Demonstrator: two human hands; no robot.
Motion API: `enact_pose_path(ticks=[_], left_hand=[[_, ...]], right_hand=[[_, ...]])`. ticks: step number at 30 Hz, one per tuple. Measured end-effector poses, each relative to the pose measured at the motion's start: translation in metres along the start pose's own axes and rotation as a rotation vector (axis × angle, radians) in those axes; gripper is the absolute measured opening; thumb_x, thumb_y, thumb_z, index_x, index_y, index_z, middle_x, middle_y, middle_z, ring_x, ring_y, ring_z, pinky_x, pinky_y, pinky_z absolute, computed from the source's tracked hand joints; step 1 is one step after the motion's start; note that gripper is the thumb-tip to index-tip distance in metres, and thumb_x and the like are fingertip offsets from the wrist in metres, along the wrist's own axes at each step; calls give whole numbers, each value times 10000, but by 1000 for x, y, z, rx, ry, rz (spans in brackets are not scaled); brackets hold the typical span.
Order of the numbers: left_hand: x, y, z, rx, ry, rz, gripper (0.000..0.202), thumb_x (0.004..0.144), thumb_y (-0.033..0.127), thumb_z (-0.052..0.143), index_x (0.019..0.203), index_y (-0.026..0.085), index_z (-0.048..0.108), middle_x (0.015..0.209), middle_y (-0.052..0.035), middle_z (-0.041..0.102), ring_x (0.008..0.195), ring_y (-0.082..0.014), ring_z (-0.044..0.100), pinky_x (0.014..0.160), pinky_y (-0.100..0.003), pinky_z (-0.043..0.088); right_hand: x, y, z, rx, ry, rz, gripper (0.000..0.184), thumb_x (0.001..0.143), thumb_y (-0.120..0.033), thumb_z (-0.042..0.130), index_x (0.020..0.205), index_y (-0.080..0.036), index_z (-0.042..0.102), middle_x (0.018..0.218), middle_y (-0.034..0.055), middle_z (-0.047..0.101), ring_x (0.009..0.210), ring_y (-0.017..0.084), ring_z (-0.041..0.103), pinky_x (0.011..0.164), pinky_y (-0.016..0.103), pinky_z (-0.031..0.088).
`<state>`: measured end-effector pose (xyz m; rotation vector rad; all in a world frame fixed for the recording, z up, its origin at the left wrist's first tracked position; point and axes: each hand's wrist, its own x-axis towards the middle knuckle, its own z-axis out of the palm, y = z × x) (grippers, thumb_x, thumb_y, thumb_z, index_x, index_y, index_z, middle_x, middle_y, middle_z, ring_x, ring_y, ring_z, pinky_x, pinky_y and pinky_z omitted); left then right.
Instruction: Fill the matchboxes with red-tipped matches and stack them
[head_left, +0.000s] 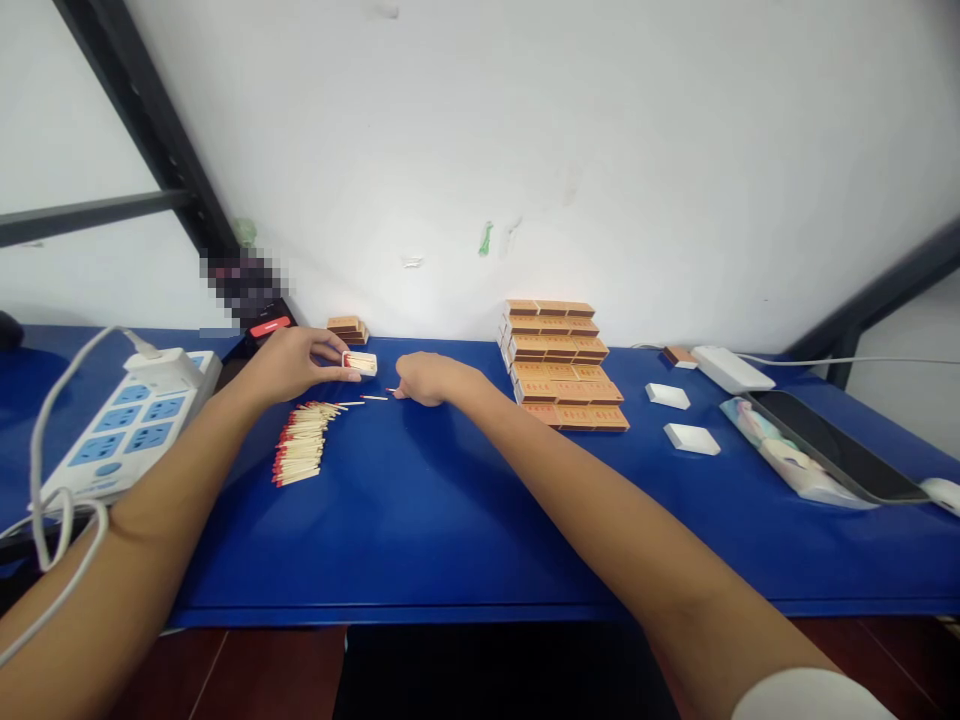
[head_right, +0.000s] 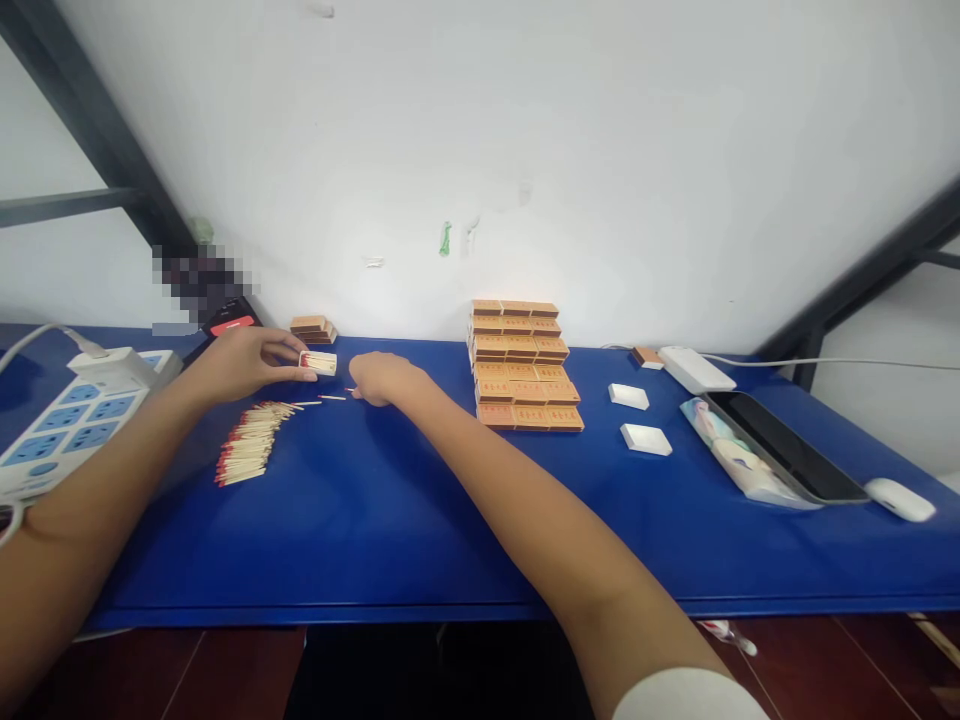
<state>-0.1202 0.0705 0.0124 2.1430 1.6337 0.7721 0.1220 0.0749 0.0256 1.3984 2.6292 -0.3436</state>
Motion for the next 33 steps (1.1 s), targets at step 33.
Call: enact_pose_path(ticks=[33], left_hand=[[-10,34,11,-165,-149,-5,588,609,677,986,948,231,809,1011,-80,881,1003,-345,837,783,-350,642]], right_hand=[[6,11,1,404,301,-213,248,1065,-290,622,963,-127,778,858,56,775,728,143,611,665,258,407]])
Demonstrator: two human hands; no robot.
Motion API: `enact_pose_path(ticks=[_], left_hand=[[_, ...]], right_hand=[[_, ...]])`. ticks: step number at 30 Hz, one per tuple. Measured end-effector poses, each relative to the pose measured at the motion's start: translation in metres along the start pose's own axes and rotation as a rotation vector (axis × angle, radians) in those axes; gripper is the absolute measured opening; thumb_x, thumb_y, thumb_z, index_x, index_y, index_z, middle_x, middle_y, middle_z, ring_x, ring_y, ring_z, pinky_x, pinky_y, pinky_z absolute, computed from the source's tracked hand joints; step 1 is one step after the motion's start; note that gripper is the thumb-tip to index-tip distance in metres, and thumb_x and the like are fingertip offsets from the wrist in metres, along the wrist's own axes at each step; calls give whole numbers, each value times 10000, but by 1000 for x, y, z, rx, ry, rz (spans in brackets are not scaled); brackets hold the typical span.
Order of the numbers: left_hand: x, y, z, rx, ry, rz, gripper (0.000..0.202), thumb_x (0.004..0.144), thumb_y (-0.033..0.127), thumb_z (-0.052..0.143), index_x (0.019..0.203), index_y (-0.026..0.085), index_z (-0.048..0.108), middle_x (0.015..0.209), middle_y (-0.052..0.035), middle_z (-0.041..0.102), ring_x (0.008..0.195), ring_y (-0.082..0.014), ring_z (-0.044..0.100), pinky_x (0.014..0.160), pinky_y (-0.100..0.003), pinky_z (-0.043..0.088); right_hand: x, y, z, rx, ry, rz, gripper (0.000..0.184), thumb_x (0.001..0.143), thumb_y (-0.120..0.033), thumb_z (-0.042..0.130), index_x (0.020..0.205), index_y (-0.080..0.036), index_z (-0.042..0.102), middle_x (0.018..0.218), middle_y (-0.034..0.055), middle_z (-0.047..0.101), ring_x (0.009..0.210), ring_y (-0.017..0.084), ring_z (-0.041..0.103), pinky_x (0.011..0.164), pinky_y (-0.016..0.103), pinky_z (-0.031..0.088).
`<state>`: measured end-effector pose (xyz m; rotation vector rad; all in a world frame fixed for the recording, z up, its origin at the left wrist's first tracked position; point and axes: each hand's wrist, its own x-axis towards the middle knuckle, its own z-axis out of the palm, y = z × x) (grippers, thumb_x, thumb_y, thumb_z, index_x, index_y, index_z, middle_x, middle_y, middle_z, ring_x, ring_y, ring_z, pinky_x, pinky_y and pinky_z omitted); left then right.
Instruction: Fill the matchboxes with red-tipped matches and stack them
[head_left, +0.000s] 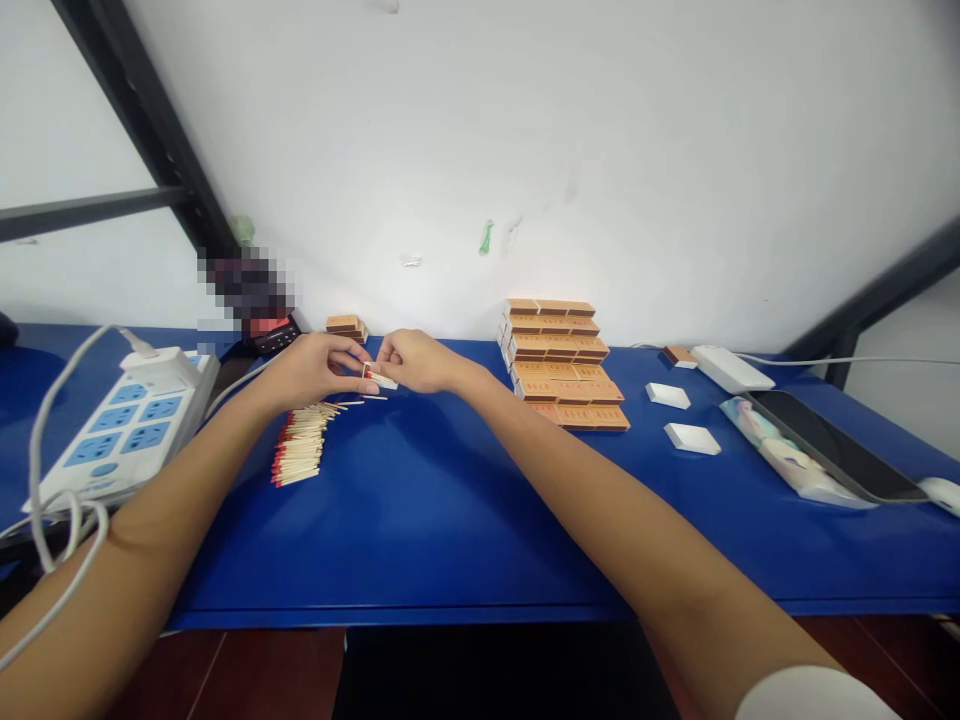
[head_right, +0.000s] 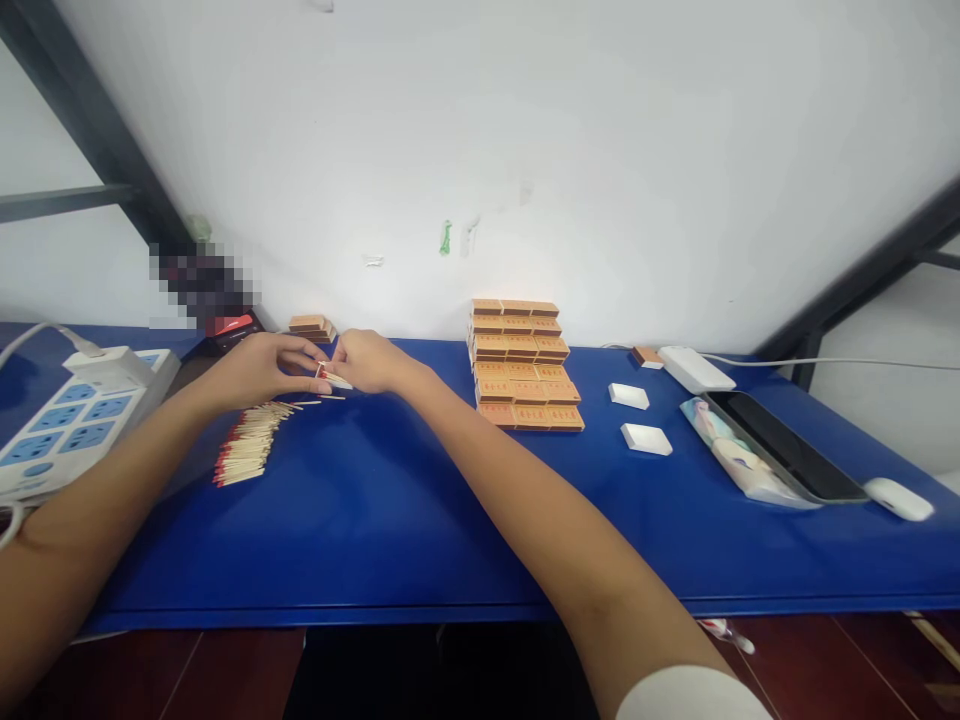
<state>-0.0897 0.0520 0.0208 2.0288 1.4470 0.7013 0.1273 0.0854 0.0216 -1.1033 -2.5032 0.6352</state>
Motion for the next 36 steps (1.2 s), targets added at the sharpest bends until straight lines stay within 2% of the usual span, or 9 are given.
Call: enact_pose_path(ticks=[6,10,14,16,20,22,29,33,36], left_hand=[[1,-4,0,2,19,8,611,596,683,987,967,233,806,993,-82,880,992,-342,839,793,-357,646],[1,-4,-2,23,19,-10,618,608,694,974,981,230,807,968,-83,880,988,-348,840,801,-365,639],[3,-12,-9,64,69,-23,638,616,733,942,999,240,809,1010,-90,883,1031,-359,834,854,-381,630],[6,-21,-15,123,121,-22,626,636,753,912,993,251,802,1030,-90,881,1047,-359,828,880,-387,617],[8,-36,-26,244,220,-5,584,644,768,890,921,267,779,999,-91,872,1060,-369,817,912,-398,595],[9,-39,-28,265,232,5,569,654,763,884,923,272,778,1011,-91,871,1073,-367,814,917,-396,590],[7,-34,-26,264,217,28,607,670,812,842,923,266,763,1014,-77,865,1104,-364,801,905,-369,581],[7,-32,-25,252,222,37,644,650,858,833,903,270,756,986,-75,857,1098,-362,801,903,-366,588],[7,-33,-25,247,214,40,630,645,846,844,896,275,757,1009,-86,861,1089,-363,804,913,-374,590]], right_hand=[[-2,2,-8,-7,-7,4,175,981,-250,684,959,-115,794,854,63,776,722,155,612,671,276,435],[1,5,-9,22,-23,-16,214,1004,-271,673,960,-101,796,850,58,770,731,146,611,690,269,434],[3,5,-6,147,70,-41,264,1041,-305,641,1029,-102,809,896,45,780,775,129,631,725,243,451],[2,3,-4,124,79,-21,243,1028,-294,667,1020,-103,817,912,55,792,789,134,651,729,245,458],[-3,-4,6,-47,-111,25,150,976,-273,784,964,-128,824,975,83,832,841,163,719,727,254,468],[-5,-7,14,-113,-155,50,127,991,-264,777,970,-146,820,1055,98,847,916,188,754,740,258,478],[-4,-22,42,-147,-12,39,202,1090,-298,625,1055,-190,793,1248,103,822,1112,228,761,845,278,514],[-4,-25,49,-184,-37,25,255,1108,-375,615,1066,-188,783,1282,121,801,1148,253,756,889,299,531],[-5,-27,49,-250,-77,0,293,1126,-389,589,1153,-166,777,1322,156,781,1166,282,758,920,331,548]])
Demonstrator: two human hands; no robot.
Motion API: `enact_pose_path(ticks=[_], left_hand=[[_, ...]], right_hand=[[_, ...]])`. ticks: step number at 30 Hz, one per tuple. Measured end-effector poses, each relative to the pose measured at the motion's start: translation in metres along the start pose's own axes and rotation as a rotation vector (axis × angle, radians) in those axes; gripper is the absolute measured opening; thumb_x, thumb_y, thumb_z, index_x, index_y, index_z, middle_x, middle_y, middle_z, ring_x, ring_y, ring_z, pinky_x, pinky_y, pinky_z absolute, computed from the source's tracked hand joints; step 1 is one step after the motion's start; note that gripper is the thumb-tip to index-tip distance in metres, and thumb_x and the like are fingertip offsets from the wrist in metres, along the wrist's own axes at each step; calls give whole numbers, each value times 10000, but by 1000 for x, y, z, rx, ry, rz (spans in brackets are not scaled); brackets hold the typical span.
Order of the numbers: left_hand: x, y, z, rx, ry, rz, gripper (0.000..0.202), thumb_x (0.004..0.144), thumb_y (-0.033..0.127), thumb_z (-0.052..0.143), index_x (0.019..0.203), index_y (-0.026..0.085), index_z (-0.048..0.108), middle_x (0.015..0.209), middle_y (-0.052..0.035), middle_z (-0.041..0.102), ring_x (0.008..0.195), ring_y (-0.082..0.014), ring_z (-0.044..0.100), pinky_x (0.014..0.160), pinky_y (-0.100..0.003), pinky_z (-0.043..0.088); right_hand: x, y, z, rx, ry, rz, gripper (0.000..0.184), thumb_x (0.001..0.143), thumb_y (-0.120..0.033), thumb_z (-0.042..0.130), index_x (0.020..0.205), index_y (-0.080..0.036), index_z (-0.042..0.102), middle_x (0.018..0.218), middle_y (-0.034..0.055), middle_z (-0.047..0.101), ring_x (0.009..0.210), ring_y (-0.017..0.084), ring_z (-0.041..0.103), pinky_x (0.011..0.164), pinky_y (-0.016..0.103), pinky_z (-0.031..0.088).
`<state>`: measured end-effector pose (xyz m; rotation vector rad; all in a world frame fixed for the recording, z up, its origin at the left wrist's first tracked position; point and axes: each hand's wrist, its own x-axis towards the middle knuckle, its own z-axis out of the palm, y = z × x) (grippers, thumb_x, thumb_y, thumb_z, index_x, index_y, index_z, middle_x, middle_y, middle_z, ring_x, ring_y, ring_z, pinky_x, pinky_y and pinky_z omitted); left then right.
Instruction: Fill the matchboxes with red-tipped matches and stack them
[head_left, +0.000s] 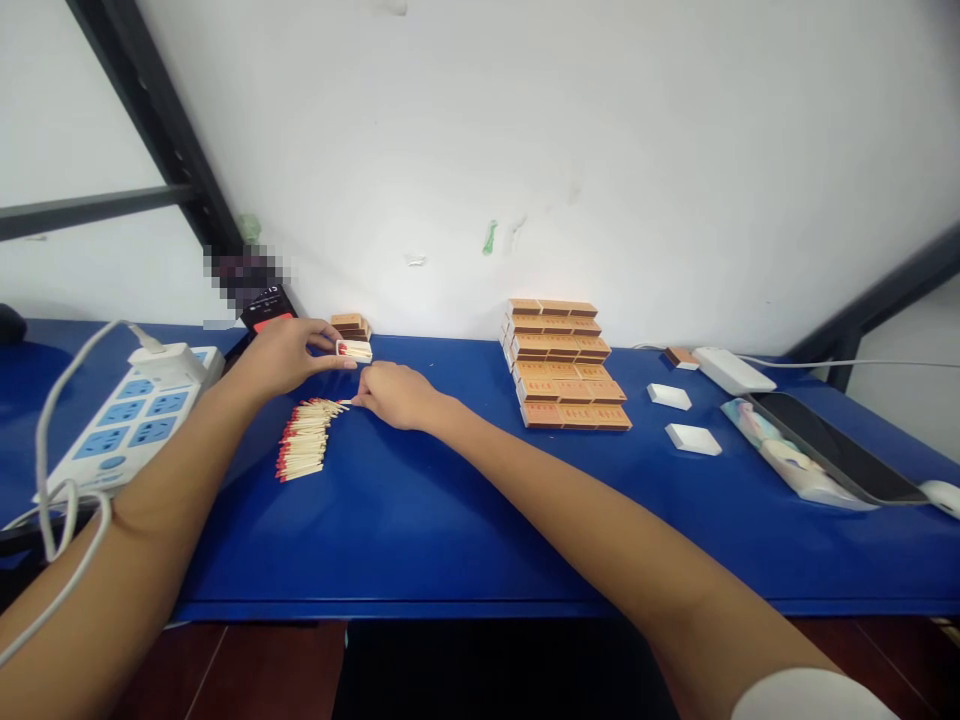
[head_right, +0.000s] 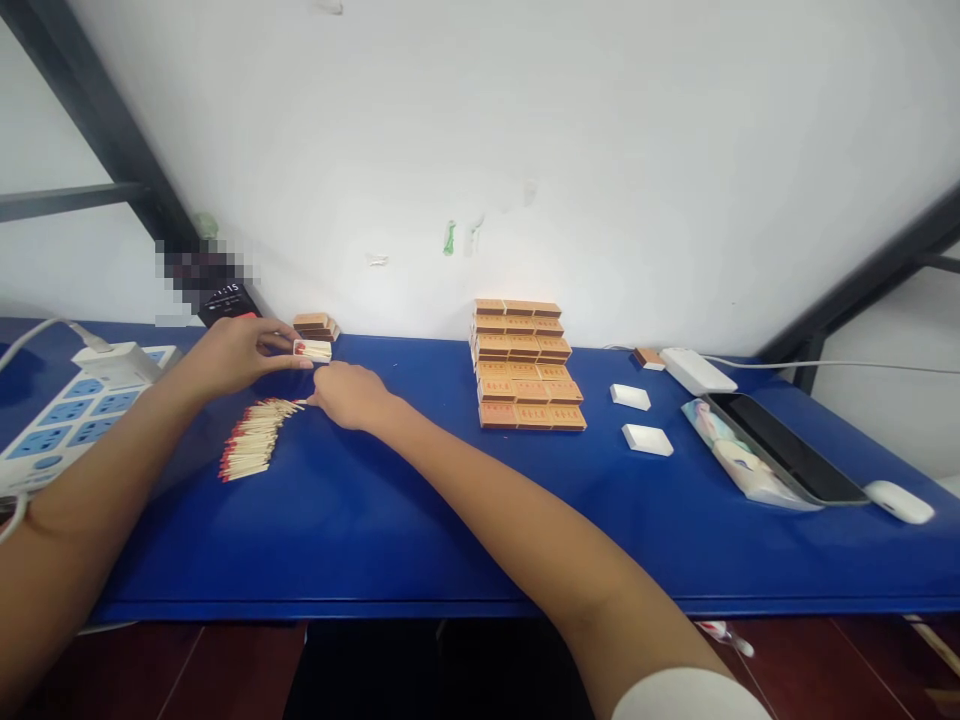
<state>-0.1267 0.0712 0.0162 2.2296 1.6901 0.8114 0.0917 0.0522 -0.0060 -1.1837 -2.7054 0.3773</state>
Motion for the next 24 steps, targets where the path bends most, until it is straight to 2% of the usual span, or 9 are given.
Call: enact_pose_path(ticks=[3,7,10,13,16,19,22,24], left_hand=[[1,-5,0,-1,-3,17,646,641,857,844,913,277,761,1022,-100,863,1082,-368,805,929,-397,592],[2,-10,0,21,-11,-2,658,599,856,866,899,278,765,988,-108,862,1052,-382,807,911,-414,601],[3,-7,0,9,-47,-20,647,565,825,900,885,277,778,992,-102,864,1041,-382,811,903,-411,604],[1,2,1,-67,-108,-23,634,588,792,906,928,268,795,1018,-87,869,1054,-364,819,898,-388,610],[-1,11,1,-127,-154,-37,627,642,752,891,1019,260,795,1061,-73,877,1089,-352,821,895,-368,619],[-1,14,-2,-124,-154,-49,600,676,710,872,1058,256,785,1081,-70,880,1108,-349,819,906,-364,622],[-1,9,-5,-72,-88,-37,586,684,716,849,1034,250,784,1047,-88,876,1087,-355,821,926,-385,625],[0,3,-5,-27,-32,-32,592,704,760,811,999,248,778,1026,-107,869,1059,-360,823,955,-416,621]], right_hand=[[-1,0,-4,-57,-19,-18,320,1141,-377,555,1226,-145,759,1364,188,757,1178,298,757,944,352,558],[-1,9,-15,-27,-4,22,312,1142,-378,557,1207,-145,755,1364,188,749,1170,286,750,935,333,552],[1,20,-23,22,112,75,299,1149,-348,549,1230,-129,736,1354,184,741,1176,271,734,938,319,529],[5,29,-25,48,245,94,294,1155,-311,536,1268,-103,710,1331,181,728,1188,268,713,943,326,510],[8,33,-21,83,278,70,270,1150,-320,551,1232,-125,718,1272,154,734,1148,257,708,933,326,502],[10,30,-16,155,360,21,278,1164,-323,505,1166,-163,733,1195,111,737,1098,228,700,934,315,499],[9,16,-10,232,493,14,304,1167,-338,477,1127,-195,742,1167,82,729,1049,206,695,915,309,503],[8,3,-4,272,456,24,309,1141,-404,535,1056,-210,760,1098,71,741,972,210,696,866,316,507]])
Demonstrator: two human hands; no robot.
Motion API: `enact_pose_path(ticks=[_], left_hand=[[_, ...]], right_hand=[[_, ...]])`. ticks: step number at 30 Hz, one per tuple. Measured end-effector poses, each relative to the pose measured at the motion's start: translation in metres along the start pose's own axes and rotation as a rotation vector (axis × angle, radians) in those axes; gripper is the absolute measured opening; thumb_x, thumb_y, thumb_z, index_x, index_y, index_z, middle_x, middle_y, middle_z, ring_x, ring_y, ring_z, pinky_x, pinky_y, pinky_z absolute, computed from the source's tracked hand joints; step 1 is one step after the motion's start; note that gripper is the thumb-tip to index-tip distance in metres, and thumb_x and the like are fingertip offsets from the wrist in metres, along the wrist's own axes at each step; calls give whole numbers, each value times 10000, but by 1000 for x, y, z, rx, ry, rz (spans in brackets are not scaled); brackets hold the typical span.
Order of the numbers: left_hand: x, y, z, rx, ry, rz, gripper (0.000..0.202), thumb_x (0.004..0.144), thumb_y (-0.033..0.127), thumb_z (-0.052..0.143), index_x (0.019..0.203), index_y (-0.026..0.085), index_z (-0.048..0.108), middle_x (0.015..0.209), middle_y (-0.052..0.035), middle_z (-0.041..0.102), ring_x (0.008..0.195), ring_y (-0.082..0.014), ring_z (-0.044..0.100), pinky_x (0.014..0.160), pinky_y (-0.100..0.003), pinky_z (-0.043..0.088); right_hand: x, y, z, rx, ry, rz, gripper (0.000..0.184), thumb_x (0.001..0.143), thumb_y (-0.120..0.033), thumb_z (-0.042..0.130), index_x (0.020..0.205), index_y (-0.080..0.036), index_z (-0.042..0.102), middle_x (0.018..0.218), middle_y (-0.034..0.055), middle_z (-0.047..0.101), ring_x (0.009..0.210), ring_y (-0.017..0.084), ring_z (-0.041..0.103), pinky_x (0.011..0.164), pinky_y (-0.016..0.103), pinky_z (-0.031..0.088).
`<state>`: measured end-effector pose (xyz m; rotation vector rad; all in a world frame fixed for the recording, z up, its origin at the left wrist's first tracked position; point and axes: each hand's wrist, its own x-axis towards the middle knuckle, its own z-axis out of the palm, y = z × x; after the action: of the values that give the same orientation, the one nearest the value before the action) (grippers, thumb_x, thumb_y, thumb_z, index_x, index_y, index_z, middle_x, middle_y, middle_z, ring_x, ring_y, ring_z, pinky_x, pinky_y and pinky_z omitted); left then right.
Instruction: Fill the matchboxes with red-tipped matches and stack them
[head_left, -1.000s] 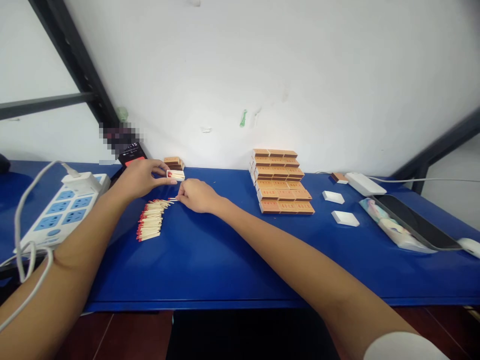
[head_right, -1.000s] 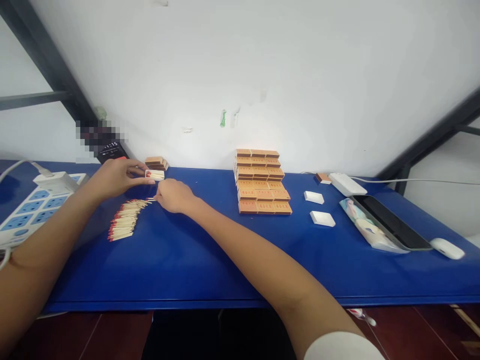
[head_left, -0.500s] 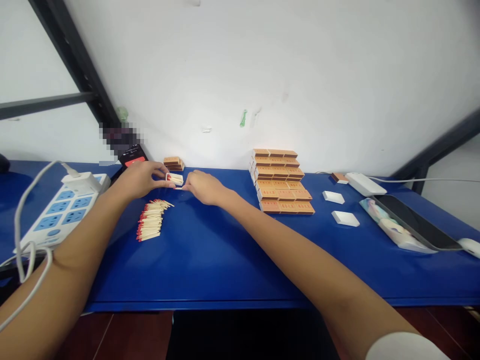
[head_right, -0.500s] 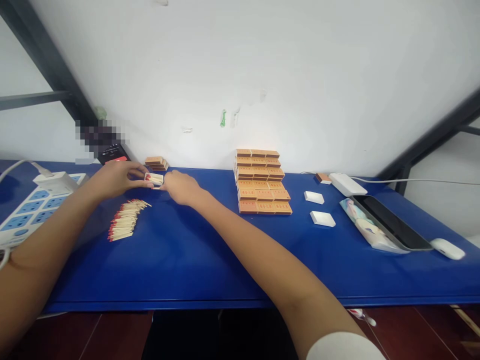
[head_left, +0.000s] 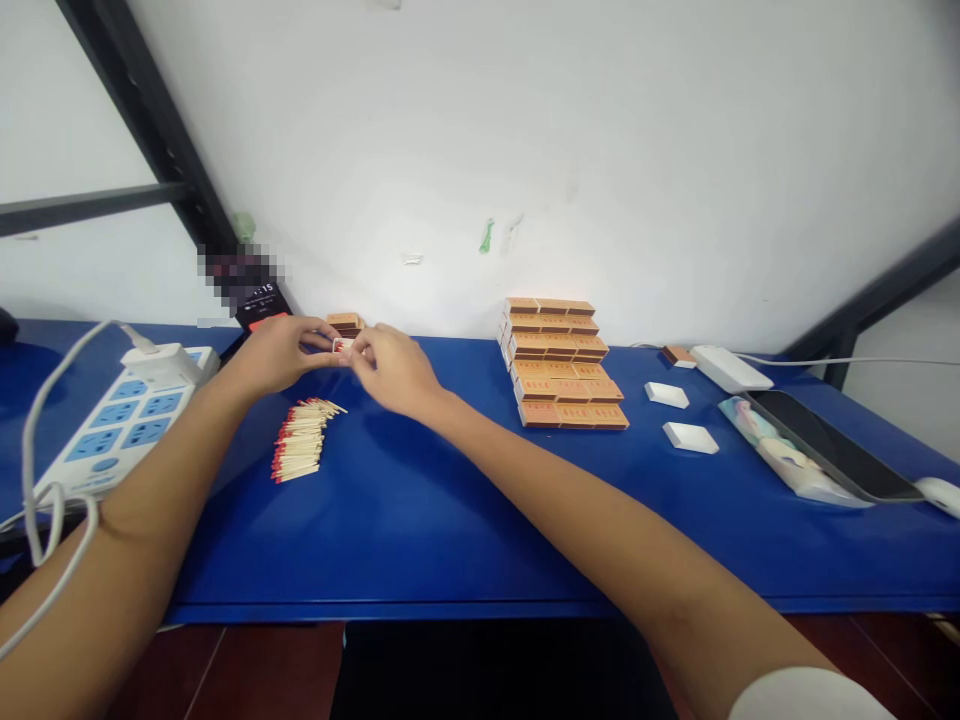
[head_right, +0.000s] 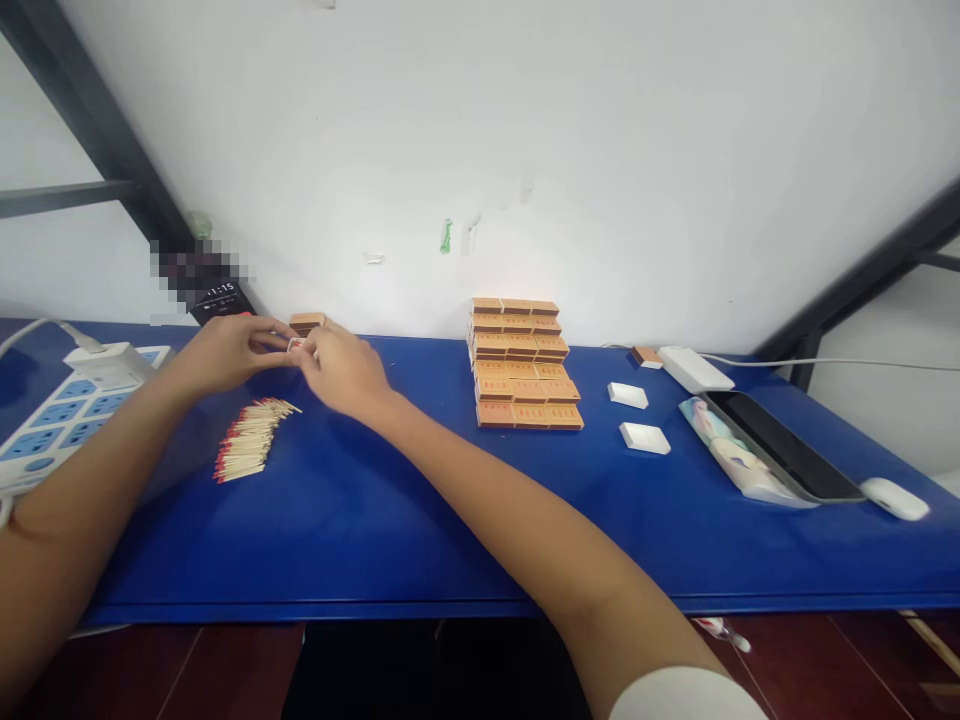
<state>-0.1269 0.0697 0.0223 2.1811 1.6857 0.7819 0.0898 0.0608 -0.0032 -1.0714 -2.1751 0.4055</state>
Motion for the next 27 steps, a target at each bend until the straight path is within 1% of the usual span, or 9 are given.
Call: enact_pose_path(ticks=[2,4,7,10,14,16,19,23,27], left_hand=[[2,-6,0,40,37,-12,606,723,802,777,976,252,767,1019,-114,866,1050,-364,823,994,-441,610],[3,-12,-1,68,61,-29,591,731,793,776,982,258,760,1016,-106,867,1065,-365,822,1013,-432,601],[5,-18,0,87,93,-40,535,749,727,775,1011,261,754,1019,-97,869,1091,-353,821,1003,-396,600],[5,-19,1,98,110,-62,544,750,747,771,1008,269,743,1033,-90,871,1100,-337,816,1013,-385,594],[4,-16,1,104,116,-61,616,727,824,765,995,270,738,1018,-87,870,1088,-330,814,1002,-378,590],[4,-15,0,100,123,-47,632,726,841,757,981,263,736,1015,-92,868,1067,-330,816,991,-384,591],[4,-16,0,106,125,-53,622,714,820,774,979,259,739,1029,-95,867,1052,-337,818,973,-386,591],[4,-17,0,112,130,-62,606,702,774,796,1008,253,751,1047,-106,866,1069,-342,819,957,-368,586],[4,-17,0,118,123,-66,587,709,780,803,993,270,745,1053,-89,868,1076,-337,816,973,-370,585]], right_hand=[[-5,-10,10,14,-112,44,360,1100,-498,604,965,-207,767,1008,71,750,912,225,692,819,332,505],[-9,-17,19,30,-169,61,393,1071,-556,645,995,-190,766,1041,85,758,959,235,693,831,341,508],[-14,-21,29,52,-161,-79,359,1096,-492,637,1206,-168,744,1241,118,733,1190,243,657,962,350,502],[-21,-26,33,15,-209,-253,388,1110,-502,615,1261,-166,735,1266,133,703,1311,278,588,1033,395,486],[-32,-38,30,-99,-226,-416,555,1038,-665,664,1184,-133,725,1263,145,677,1263,314,575,1068,478,475],[-36,-42,27,-162,-229,-509,551,1031,-662,680,1147,-124,709,1235,141,672,1206,302,586,1041,467,486],[-39,-42,25,-200,-274,-602,456,1052,-597,687,1069,-142,677,1196,127,666,1092,267,606,939,415,509],[-40,-37,23,-157,-333,-619,368,1077,-530,678,1046,-167,633,1153,98,660,1013,234,618,868,381,514],[-41,-40,20,-85,-388,-586,330,1059,-486,722,1033,-172,625,1141,84,660,1027,236,644,844,376,524]])
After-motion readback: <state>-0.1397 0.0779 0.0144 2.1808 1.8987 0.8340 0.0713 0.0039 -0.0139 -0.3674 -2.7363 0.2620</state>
